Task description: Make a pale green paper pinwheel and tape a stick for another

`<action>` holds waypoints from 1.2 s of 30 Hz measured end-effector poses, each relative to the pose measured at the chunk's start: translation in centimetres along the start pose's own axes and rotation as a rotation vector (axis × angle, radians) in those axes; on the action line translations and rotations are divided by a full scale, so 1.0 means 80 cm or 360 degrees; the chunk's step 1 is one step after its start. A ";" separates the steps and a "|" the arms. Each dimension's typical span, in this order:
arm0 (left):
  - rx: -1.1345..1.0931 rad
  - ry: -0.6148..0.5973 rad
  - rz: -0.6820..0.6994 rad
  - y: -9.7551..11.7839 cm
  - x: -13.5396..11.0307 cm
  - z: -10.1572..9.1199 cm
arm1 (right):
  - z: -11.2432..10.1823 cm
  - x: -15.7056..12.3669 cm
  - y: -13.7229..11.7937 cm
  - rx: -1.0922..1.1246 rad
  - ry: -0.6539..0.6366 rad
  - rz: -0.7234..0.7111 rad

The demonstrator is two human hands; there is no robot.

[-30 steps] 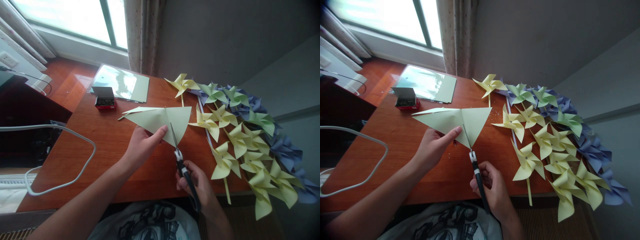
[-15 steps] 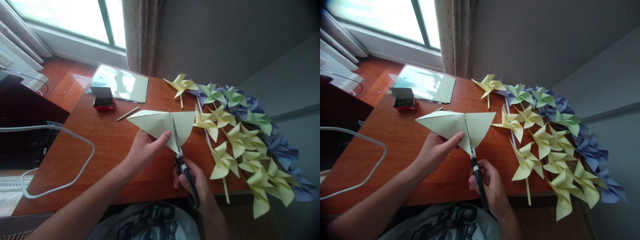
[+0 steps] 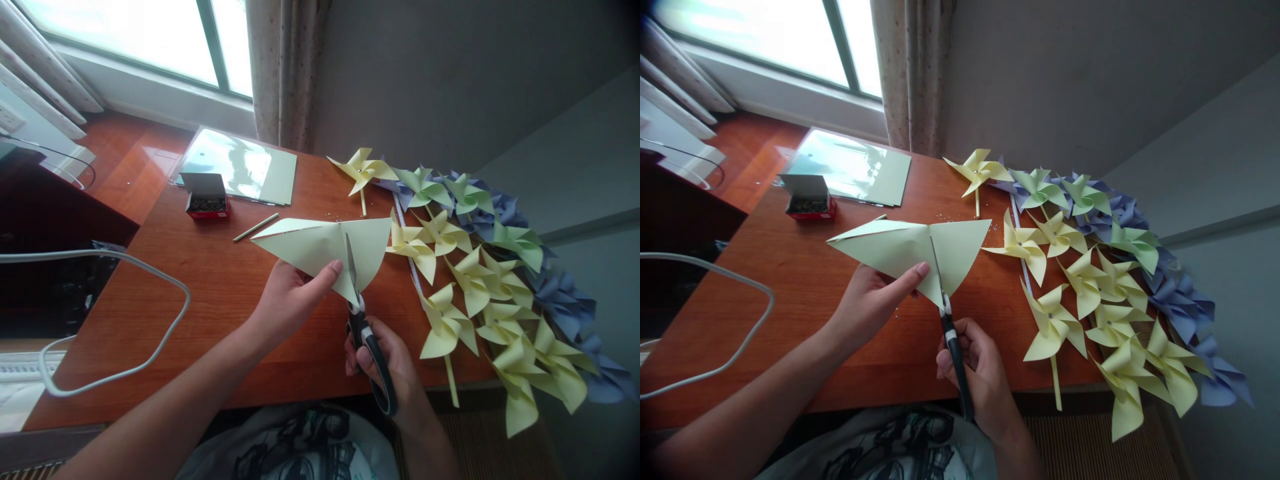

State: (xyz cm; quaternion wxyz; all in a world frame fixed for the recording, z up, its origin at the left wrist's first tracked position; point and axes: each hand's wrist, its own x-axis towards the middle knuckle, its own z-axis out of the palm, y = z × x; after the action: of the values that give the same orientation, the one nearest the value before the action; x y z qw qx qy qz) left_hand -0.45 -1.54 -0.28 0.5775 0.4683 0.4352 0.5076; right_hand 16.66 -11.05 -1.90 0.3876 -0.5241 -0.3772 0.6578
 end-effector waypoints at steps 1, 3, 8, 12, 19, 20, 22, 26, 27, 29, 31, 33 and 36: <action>0.0002 0.0000 0.0003 0.000 0.000 0.000 | 0.000 0.000 0.000 -0.0001 0.0003 0.0001; 0.0007 -0.0001 0.0002 0.000 0.000 0.000 | 0.000 0.000 0.001 -0.0006 0.0009 0.0011; 0.0016 0.0011 0.0002 0.000 0.000 0.000 | 0.002 -0.001 0.000 -0.0006 0.0041 0.0020; 0.0043 0.0012 0.0006 0.001 0.000 0.000 | 0.002 -0.002 0.001 0.0029 0.0049 0.0033; 0.0022 0.0013 0.0014 0.004 0.001 0.001 | 0.004 -0.003 0.000 0.0089 0.0085 0.0090; 0.0013 0.0013 0.0011 0.004 0.001 0.002 | 0.004 -0.003 -0.001 0.0089 0.0092 0.0095; -0.0008 0.0016 0.0008 0.005 0.001 0.002 | 0.004 -0.003 -0.002 0.0081 0.0103 0.0104; -0.0061 -0.0003 0.0004 0.004 0.001 0.000 | 0.003 -0.003 -0.002 0.0038 0.0116 0.0105; -0.0078 0.0004 0.0014 0.002 0.001 -0.001 | 0.003 -0.003 -0.002 0.0030 0.0120 0.0105; -0.0116 0.0039 0.0037 0.000 0.001 -0.003 | 0.003 -0.003 -0.001 0.0016 0.0130 0.0109; -0.0152 0.0073 0.0049 -0.002 0.002 -0.004 | 0.004 -0.004 0.000 0.0009 0.0138 0.0108; -0.0170 0.0085 0.0036 -0.003 0.001 -0.005 | 0.005 -0.004 0.000 0.0020 0.0126 0.0093; -0.0132 0.0088 0.0003 0.000 0.000 -0.003 | 0.006 -0.003 0.001 0.0059 0.0073 0.0064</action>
State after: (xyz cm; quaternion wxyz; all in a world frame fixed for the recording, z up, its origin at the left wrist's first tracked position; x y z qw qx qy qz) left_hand -0.71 -1.52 -0.35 0.5838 0.4301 0.4293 0.5384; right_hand 16.17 -11.34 -1.83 0.3927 -0.5392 -0.3453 0.6601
